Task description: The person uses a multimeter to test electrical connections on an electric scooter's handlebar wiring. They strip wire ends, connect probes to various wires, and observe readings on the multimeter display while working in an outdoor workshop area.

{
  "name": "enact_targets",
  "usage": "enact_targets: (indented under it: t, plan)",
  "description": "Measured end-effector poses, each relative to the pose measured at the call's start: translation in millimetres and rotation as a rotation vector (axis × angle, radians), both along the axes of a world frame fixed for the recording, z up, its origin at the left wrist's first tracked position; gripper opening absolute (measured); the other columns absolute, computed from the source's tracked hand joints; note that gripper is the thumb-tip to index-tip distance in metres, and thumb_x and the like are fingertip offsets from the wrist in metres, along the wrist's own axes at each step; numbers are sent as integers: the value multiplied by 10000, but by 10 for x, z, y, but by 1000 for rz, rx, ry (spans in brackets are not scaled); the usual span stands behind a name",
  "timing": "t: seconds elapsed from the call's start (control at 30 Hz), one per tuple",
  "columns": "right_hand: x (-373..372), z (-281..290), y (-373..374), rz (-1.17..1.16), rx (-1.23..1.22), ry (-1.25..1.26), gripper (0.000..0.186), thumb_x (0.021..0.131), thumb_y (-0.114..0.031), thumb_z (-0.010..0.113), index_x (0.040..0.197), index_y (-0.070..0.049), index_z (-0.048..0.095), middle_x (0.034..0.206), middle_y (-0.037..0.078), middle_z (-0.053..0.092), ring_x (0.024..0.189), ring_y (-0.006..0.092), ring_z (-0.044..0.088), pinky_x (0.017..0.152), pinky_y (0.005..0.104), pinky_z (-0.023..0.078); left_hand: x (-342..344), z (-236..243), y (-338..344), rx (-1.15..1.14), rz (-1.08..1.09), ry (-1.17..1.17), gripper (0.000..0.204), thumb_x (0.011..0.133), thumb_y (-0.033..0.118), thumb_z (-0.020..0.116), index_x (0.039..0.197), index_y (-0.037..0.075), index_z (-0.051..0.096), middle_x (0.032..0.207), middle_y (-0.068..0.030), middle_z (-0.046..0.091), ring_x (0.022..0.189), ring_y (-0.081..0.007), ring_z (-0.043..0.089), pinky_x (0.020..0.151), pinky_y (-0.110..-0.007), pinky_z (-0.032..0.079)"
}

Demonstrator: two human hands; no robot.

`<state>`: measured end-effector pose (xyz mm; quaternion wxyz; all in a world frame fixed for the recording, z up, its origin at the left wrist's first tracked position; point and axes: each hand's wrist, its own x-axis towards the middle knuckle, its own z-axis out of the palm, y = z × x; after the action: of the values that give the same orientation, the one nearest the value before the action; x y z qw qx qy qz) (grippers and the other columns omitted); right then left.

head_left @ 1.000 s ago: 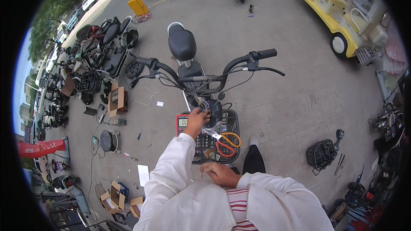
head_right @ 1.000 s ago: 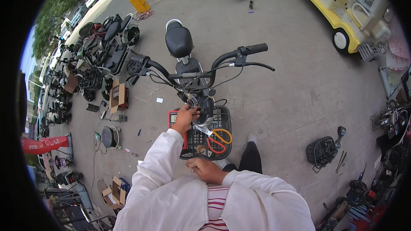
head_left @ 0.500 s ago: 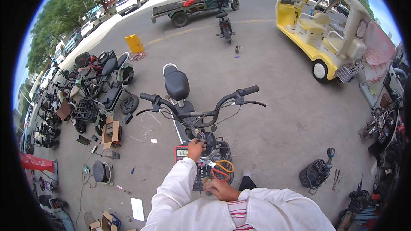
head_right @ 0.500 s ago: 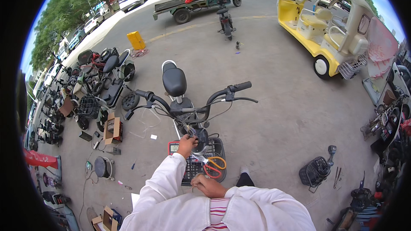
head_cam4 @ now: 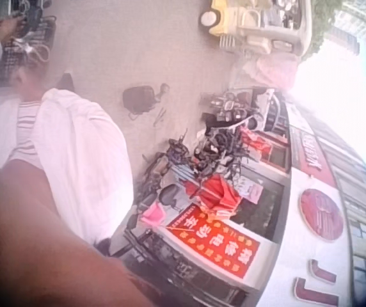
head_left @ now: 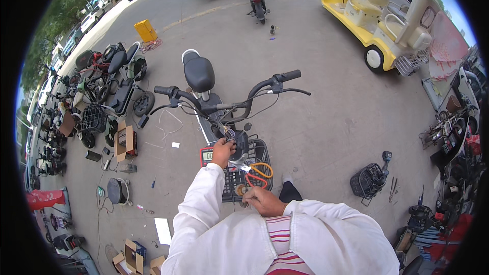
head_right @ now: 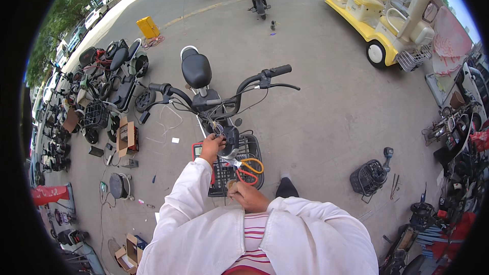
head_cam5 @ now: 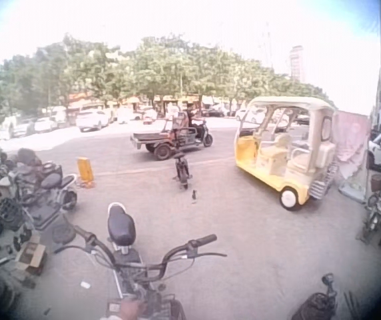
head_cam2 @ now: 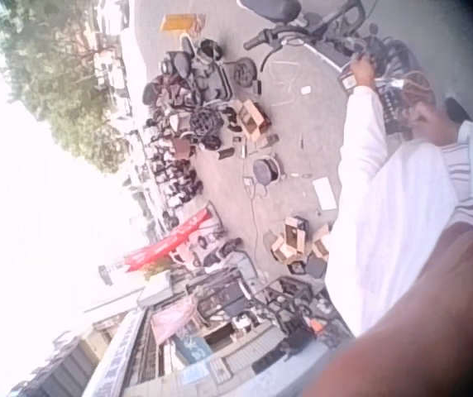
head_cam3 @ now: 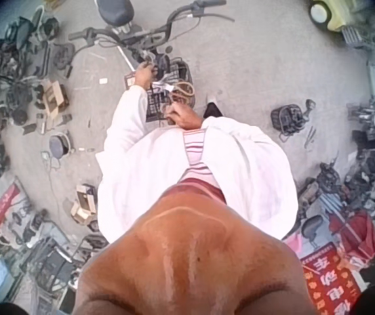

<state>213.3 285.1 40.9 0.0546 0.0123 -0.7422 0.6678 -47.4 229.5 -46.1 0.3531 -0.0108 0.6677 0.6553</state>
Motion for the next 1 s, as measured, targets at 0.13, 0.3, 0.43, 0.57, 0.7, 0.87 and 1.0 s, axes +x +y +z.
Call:
enact_targets:
  t: [0.13,0.3,0.43,0.57,0.7,0.87,1.0]
  plan:
    - [194,-39,140,-94,-321,-226,70,939,-24,460,990,-4,416,878,97,572,822,157,576,769,283,457,-15,-87,77,-17,-22,15,85,902,98,571,942,26,592,828,-22,614,709,-92,574,618,-230,482]
    - [475,-356,325,-200,-425,-258,42,952,-34,430,986,-25,406,810,61,547,727,118,526,699,263,450,3,-65,-15,-45,-20,-1,88,914,146,585,952,66,582,896,-12,629,789,-106,595,702,-238,504]
    - [535,-577,492,-230,-323,-424,54,959,-74,439,992,-35,420,773,36,512,680,88,473,628,226,413,-24,-63,7,-34,3,16,97,897,123,593,949,41,592,869,-34,641,760,-105,589,651,-241,487]
    - [396,-665,516,-236,-113,-526,125,919,-127,525,927,-13,475,769,63,542,686,116,495,628,260,420,-18,-21,21,-56,15,-3,91,897,112,589,951,39,600,877,-35,644,760,-102,588,661,-238,482]
    - [152,-668,453,-81,284,-622,263,863,-235,604,907,23,579,828,127,620,746,195,579,719,321,464,-76,-87,5,-53,-49,-2,104,907,141,593,979,67,588,929,-18,641,823,-108,596,711,-239,495]
    - [-59,-1151,440,301,297,-616,395,852,-338,589,1057,-3,630,905,102,665,764,224,597,725,331,473,-66,-37,15,-69,-47,-8,100,904,133,594,976,63,592,917,-17,643,815,-104,601,696,-229,501]
    - [-282,-1156,494,459,-72,-973,391,860,-335,578,1142,-70,629,940,29,685,645,143,550,561,284,444,-78,-90,22,-66,-42,-13,98,906,129,592,976,61,594,919,-19,645,813,-105,603,700,-227,500]
